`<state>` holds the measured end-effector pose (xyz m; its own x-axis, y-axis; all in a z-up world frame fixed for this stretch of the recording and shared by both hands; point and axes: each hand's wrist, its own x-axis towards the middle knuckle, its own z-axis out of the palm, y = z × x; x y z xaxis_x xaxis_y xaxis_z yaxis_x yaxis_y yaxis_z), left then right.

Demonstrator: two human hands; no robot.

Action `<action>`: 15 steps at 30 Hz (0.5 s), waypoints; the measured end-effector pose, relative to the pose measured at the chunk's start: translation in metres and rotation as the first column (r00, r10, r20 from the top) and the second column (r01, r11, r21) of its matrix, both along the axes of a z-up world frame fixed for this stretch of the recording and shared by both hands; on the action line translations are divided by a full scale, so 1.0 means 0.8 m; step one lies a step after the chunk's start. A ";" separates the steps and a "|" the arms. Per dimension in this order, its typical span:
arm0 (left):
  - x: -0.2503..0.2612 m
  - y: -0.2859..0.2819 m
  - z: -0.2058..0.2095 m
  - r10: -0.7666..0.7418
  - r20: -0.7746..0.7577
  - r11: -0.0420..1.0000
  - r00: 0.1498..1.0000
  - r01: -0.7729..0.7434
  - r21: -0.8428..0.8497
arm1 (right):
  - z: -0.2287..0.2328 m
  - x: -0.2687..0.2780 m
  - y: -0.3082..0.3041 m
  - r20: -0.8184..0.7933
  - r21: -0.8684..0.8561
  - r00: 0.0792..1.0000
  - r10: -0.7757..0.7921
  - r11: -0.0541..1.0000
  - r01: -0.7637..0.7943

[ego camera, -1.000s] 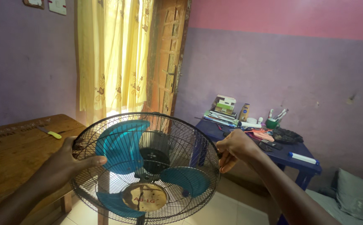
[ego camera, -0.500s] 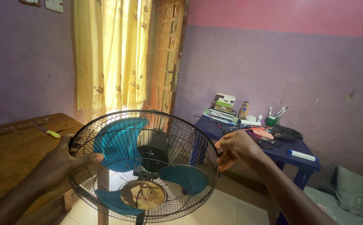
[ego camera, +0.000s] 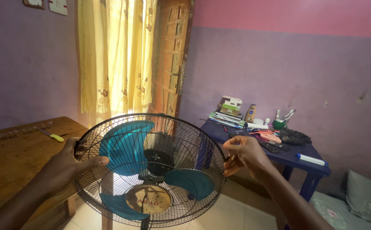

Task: The person removes the front wire cage of a standing electric fan by hand, then uses a screwdriver to loosen the central nut securing the fan blades. The person continues to unscrew the nut while holding the blades.

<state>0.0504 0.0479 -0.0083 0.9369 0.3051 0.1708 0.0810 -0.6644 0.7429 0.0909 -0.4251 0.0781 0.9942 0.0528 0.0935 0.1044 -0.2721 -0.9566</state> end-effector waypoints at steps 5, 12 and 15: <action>-0.006 -0.007 0.006 0.006 0.012 1.000 1.000 -0.006 -0.006 | -0.002 0.000 0.000 0.010 0.038 1.000 -0.013 0.999 0.013; -0.010 -0.010 0.008 0.016 -0.016 1.000 1.000 -0.016 -0.019 | -0.008 -0.003 0.003 0.052 0.025 0.995 -0.084 0.996 0.082; -0.007 -0.009 0.006 -0.003 0.015 1.000 1.000 0.003 -0.030 | -0.008 -0.006 0.002 0.055 0.035 0.994 -0.092 0.995 0.090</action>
